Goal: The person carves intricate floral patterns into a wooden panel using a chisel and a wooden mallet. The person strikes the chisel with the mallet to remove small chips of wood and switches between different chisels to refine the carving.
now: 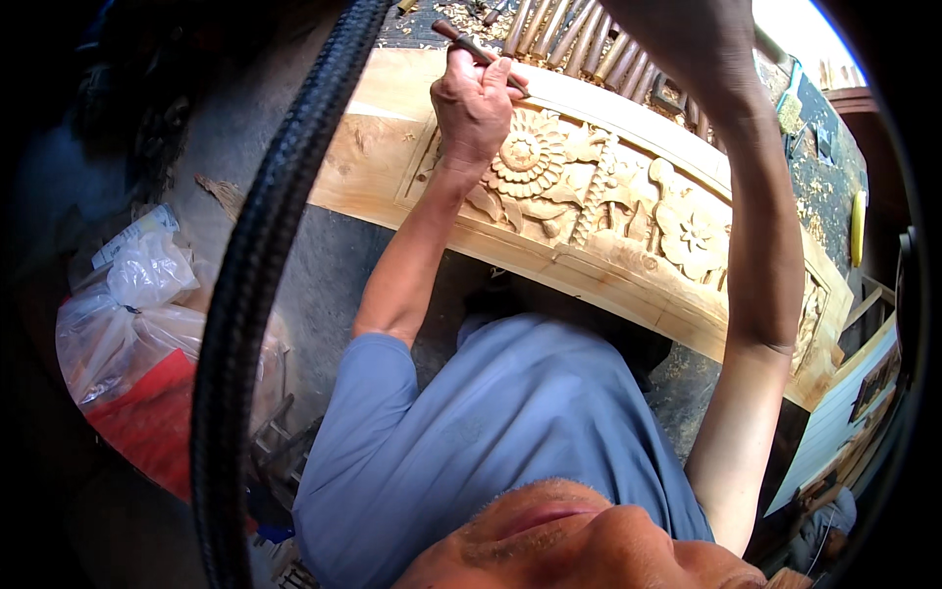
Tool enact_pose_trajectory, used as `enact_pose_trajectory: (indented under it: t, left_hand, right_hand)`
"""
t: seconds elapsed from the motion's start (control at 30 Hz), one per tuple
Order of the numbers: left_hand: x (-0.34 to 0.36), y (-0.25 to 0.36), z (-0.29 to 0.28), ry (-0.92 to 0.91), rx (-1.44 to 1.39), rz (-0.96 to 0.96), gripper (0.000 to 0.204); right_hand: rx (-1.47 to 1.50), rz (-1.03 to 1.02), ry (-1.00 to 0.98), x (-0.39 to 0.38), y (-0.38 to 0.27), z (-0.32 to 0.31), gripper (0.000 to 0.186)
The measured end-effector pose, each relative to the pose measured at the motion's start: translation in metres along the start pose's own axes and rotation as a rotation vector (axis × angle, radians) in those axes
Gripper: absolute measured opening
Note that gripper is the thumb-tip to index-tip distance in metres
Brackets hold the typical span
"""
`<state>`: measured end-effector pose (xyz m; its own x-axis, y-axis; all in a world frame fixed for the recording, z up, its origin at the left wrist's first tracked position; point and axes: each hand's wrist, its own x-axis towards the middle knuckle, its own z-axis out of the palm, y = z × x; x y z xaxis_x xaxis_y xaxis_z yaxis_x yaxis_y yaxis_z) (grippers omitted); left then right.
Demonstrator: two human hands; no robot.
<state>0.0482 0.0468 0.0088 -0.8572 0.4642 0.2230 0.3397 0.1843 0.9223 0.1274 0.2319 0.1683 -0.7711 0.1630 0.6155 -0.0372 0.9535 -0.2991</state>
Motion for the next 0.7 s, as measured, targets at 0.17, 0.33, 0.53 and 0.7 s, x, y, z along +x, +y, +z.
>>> enact_pose_trajectory:
  t: [0.17, 0.33, 0.53, 0.7]
  left_hand:
    - [-0.003, 0.001, 0.005, 0.025, 0.058, 0.061, 0.012]
    - [-0.011, 0.003, 0.011, 0.044, 0.334, 0.323, 0.011]
    - [-0.006, 0.003, 0.004, 0.021, -0.059, -0.027, 0.016]
    - [-0.012, 0.004, 0.017, 0.055, 0.452, 0.355, 0.002]
  right_hand:
    - [0.202, 0.026, 0.079, -0.012, -0.008, 0.013, 0.028]
    - [-0.197, -0.302, 0.038, -0.015, 0.006, 0.025, 0.031]
    - [0.744, -0.192, 0.209, -0.001, 0.015, 0.0, 0.046]
    - [-0.264, -0.273, -0.084, -0.018, 0.005, 0.031, 0.038]
